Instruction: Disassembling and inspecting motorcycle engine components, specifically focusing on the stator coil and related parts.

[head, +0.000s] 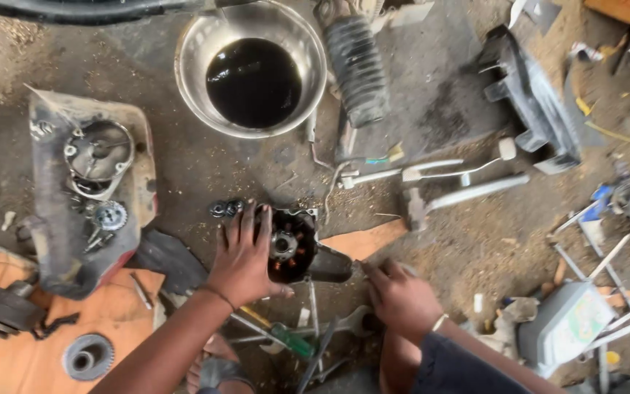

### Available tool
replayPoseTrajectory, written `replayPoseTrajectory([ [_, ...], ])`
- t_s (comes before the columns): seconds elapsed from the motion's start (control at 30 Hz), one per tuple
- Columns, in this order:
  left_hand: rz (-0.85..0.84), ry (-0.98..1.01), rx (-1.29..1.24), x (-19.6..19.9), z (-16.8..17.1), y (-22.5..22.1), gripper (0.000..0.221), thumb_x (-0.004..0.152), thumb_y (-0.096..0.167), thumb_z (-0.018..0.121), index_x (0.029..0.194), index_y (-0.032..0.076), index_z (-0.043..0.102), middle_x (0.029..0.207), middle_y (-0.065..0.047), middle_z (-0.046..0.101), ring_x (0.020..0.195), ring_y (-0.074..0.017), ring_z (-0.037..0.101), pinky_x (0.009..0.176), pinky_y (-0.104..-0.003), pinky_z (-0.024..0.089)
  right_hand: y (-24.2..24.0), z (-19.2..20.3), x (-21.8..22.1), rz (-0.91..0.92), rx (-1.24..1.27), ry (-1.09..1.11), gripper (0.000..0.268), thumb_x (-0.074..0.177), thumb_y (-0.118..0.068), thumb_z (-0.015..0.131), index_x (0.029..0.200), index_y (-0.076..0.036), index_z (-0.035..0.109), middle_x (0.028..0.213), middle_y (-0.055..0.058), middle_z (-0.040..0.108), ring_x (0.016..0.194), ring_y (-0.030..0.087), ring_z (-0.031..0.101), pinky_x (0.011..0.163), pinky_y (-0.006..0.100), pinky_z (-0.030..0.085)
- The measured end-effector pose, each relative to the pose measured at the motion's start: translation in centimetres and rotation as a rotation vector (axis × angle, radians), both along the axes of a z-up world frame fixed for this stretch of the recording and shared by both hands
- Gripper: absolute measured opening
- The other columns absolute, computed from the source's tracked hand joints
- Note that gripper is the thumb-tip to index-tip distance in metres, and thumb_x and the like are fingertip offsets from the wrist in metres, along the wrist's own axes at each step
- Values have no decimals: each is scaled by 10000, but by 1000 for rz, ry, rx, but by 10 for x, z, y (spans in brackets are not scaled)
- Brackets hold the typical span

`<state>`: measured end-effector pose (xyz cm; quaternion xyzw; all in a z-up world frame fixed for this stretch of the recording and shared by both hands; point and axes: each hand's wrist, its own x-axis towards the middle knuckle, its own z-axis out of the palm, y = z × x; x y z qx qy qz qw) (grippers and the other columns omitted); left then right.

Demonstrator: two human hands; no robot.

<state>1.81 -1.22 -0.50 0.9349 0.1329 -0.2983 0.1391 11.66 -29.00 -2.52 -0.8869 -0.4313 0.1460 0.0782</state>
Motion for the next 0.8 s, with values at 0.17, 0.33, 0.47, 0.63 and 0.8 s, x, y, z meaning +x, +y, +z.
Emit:
replayPoseTrajectory([
  [0.17,126,10,-25,-4,-16,-7,1622,488,719,898,1565,-7,-73,1630,-261,-28,1504,-413,24,1180,-651,111,11,2,0,59,30,-14,339,877,-198,621,1202,-113,666,960,132,657,818,311,710,631,407,625],
  [0.33,126,-82,50,-8,-15,-10,1620,455,723,895,1544,-21,-45,1623,-230,72,1516,-399,57,1222,-627,121,15,-1,6,-10,-67,23,337,896,-227,618,1218,-138,658,961,133,661,819,322,717,637,429,621],
  [0.47,154,-40,20,-9,-14,-11,1669,441,741,896,1548,-22,-92,1621,-258,18,1501,-415,36,1208,-620,108,6,-3,5,54,65,-18,317,889,-224,622,1184,-118,668,930,126,668,779,321,723,610,419,619],
  [0.63,175,-13,6,-10,-23,-8,1670,443,749,890,1546,-16,-104,1621,-245,51,1500,-431,101,1202,-607,165,17,-3,7,-27,-62,103,311,975,-255,555,1245,-133,647,968,106,662,627,226,720,532,335,618],
  [0.8,209,-56,-39,-13,-24,-11,1674,435,724,899,1546,-15,-112,1634,-240,7,1461,-428,225,1185,-543,263,20,-8,13,71,-77,0,323,976,-242,554,1256,-122,661,923,146,656,676,238,703,512,320,621],
])
